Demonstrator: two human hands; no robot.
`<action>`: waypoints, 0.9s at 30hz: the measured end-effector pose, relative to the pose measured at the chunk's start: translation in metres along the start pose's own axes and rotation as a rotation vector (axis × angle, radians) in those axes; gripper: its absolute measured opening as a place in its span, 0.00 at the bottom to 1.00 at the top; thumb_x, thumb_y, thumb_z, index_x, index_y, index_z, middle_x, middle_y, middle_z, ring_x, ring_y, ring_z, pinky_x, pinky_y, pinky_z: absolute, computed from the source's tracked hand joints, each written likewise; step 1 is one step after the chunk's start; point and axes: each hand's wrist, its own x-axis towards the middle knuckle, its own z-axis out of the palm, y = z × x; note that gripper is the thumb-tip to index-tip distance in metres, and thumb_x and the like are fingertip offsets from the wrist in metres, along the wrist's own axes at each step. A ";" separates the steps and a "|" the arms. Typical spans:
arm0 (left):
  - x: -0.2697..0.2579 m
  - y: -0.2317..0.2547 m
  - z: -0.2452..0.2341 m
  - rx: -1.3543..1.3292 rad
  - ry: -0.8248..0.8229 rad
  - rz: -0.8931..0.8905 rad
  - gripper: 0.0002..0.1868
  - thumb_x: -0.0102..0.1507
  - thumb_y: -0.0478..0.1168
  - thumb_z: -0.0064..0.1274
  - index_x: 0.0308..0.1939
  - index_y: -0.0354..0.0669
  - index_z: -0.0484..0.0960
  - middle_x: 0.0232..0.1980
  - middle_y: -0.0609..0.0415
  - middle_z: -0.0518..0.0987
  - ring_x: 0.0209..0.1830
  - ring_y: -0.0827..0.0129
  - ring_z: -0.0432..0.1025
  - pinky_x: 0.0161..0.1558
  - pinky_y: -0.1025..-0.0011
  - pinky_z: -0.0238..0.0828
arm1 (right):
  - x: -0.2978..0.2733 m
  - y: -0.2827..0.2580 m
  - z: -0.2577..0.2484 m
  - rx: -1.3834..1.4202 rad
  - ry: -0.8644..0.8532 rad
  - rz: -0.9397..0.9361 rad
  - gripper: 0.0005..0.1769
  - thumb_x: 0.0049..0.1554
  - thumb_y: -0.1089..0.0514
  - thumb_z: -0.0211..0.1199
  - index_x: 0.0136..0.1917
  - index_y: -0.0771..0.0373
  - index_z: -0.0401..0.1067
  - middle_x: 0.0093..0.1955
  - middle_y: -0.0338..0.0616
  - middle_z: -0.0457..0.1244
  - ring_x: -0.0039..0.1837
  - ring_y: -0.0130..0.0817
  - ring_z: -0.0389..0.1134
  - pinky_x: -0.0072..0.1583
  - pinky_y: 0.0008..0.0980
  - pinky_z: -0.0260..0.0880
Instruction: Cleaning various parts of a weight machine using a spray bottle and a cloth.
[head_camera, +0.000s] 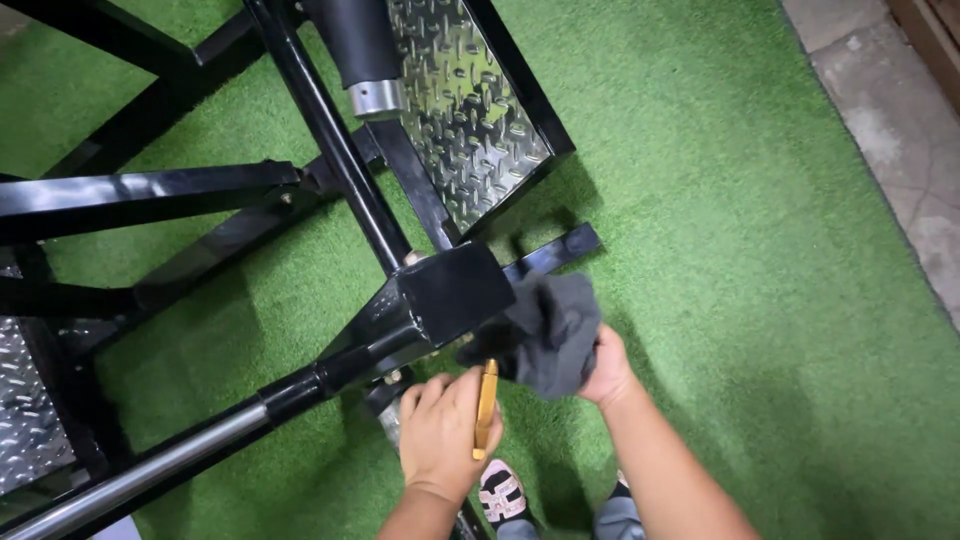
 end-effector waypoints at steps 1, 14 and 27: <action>-0.001 -0.001 0.000 -0.001 0.032 0.046 0.24 0.53 0.49 0.58 0.51 0.48 0.77 0.44 0.58 0.83 0.50 0.62 0.72 0.54 0.59 0.60 | 0.006 0.004 -0.008 0.012 0.010 0.074 0.31 0.56 0.45 0.49 0.66 0.64 0.70 0.66 0.54 0.65 0.66 0.51 0.68 0.70 0.54 0.63; 0.005 0.000 0.000 0.041 0.202 0.077 0.31 0.56 0.54 0.56 0.59 0.42 0.74 0.56 0.52 0.80 0.58 0.55 0.69 0.55 0.58 0.59 | 0.053 0.010 -0.006 -0.010 0.052 0.011 0.25 0.59 0.49 0.53 0.63 0.66 0.71 0.59 0.54 0.69 0.61 0.48 0.70 0.66 0.50 0.68; 0.000 -0.025 0.035 0.101 0.194 0.068 0.38 0.59 0.60 0.54 0.63 0.34 0.71 0.57 0.41 0.76 0.56 0.52 0.70 0.55 0.57 0.63 | 0.175 0.035 -0.001 -1.209 0.065 -0.414 0.20 0.59 0.53 0.62 0.62 0.62 0.73 0.57 0.50 0.68 0.58 0.43 0.69 0.59 0.42 0.69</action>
